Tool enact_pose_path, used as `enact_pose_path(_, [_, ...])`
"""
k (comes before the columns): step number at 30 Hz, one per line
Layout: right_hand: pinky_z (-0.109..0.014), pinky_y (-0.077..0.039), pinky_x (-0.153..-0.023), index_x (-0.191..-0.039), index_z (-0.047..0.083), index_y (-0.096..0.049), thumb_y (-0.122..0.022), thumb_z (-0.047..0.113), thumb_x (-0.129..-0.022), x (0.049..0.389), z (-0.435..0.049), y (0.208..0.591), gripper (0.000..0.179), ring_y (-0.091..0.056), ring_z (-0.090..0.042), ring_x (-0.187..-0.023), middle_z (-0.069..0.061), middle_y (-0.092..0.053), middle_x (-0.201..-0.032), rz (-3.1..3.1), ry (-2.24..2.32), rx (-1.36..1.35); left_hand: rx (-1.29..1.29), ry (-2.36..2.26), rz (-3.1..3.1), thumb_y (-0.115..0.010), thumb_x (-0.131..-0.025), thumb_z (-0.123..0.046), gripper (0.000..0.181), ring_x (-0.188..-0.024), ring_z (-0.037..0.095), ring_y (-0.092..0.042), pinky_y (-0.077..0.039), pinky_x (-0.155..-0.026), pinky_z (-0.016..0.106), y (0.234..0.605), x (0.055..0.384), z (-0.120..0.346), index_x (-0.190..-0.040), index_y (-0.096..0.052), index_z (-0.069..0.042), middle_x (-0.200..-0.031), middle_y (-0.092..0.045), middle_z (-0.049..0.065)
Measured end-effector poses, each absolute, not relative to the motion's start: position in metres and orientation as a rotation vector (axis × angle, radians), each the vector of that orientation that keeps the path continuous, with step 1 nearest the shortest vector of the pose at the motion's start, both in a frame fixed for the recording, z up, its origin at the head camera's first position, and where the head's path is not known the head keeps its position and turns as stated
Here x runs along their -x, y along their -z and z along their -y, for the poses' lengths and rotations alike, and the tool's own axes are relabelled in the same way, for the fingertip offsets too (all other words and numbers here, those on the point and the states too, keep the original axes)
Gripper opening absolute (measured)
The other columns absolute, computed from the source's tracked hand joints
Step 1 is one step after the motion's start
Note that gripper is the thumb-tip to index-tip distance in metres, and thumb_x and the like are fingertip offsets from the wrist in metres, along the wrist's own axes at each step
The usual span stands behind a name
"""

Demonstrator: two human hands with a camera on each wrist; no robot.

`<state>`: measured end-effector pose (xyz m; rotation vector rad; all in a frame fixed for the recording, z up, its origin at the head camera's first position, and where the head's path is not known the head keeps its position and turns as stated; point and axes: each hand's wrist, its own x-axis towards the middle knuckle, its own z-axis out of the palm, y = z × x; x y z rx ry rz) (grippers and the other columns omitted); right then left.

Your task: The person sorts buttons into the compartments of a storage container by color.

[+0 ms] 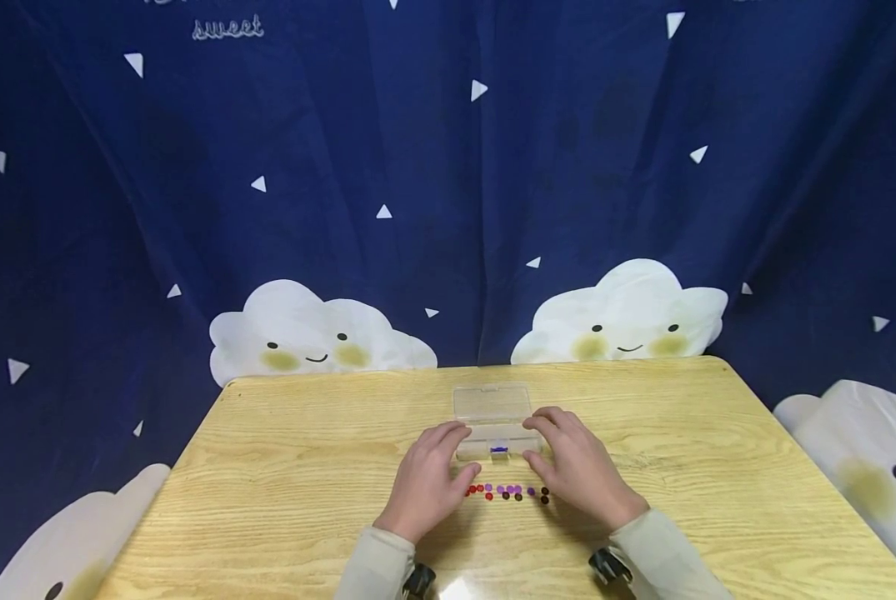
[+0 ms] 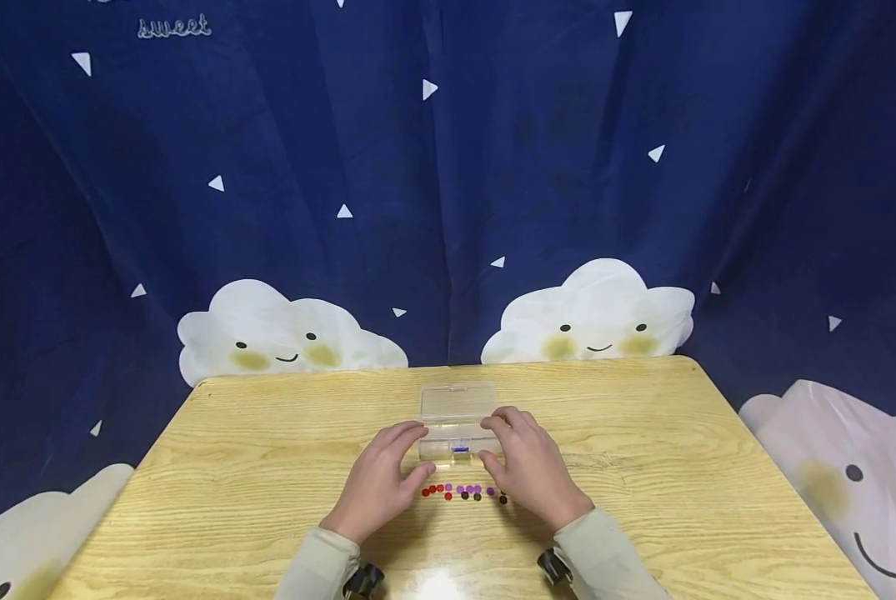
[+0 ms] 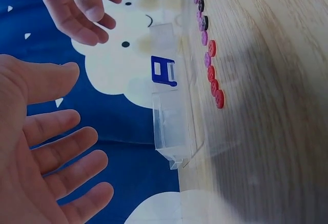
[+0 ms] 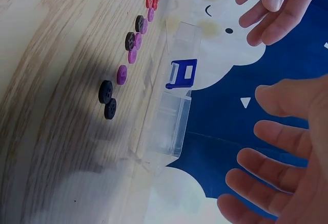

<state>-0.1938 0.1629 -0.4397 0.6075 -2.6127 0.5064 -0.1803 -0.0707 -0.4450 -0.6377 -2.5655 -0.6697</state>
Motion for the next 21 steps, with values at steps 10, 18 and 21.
enact_pose_path(10, [-0.042, -0.056, -0.089, -0.116, 0.009, -0.068, -0.08, 0.022, -0.082, 0.1978, -0.1677, 0.4438, 0.039, -0.062, -0.026, -0.108, -0.008, -0.065, -0.118, 2.62, -0.507, -0.61, 0.639, 0.669, 2.6, -0.074, -0.086, -0.031, 0.049, -0.122, 0.027, -0.061, -0.052, -0.101, 0.043, 0.4467, 0.1824, 0.0734, -0.127, -0.065, -0.007, -0.132, -0.065, 0.009])
enact_pose_path(18, [-0.044, -0.056, -0.091, -0.117, 0.008, -0.067, -0.08, 0.022, -0.082, 0.2004, -0.1685, 0.4456, 0.04, -0.062, -0.027, -0.11, -0.01, -0.065, -0.119, 2.63, -0.515, -0.608, 0.636, 0.671, 2.613, -0.074, -0.086, -0.031, 0.048, -0.122, 0.026, -0.061, -0.051, -0.102, 0.043, 0.4461, 0.182, 0.0728, -0.127, -0.065, -0.008, -0.133, -0.064, 0.009])
enact_pose_path(21, [-0.044, -0.056, -0.092, -0.118, 0.008, -0.067, -0.079, 0.023, -0.082, 0.2014, -0.1688, 0.4456, 0.04, -0.062, -0.028, -0.111, -0.01, -0.065, -0.12, 2.647, -0.52, -0.597, 0.641, 0.678, 2.611, -0.074, -0.086, -0.031, 0.047, -0.122, 0.026, -0.061, -0.051, -0.102, 0.042, 0.4454, 0.1815, 0.0715, -0.127, -0.065, -0.008, -0.133, -0.064, 0.008])
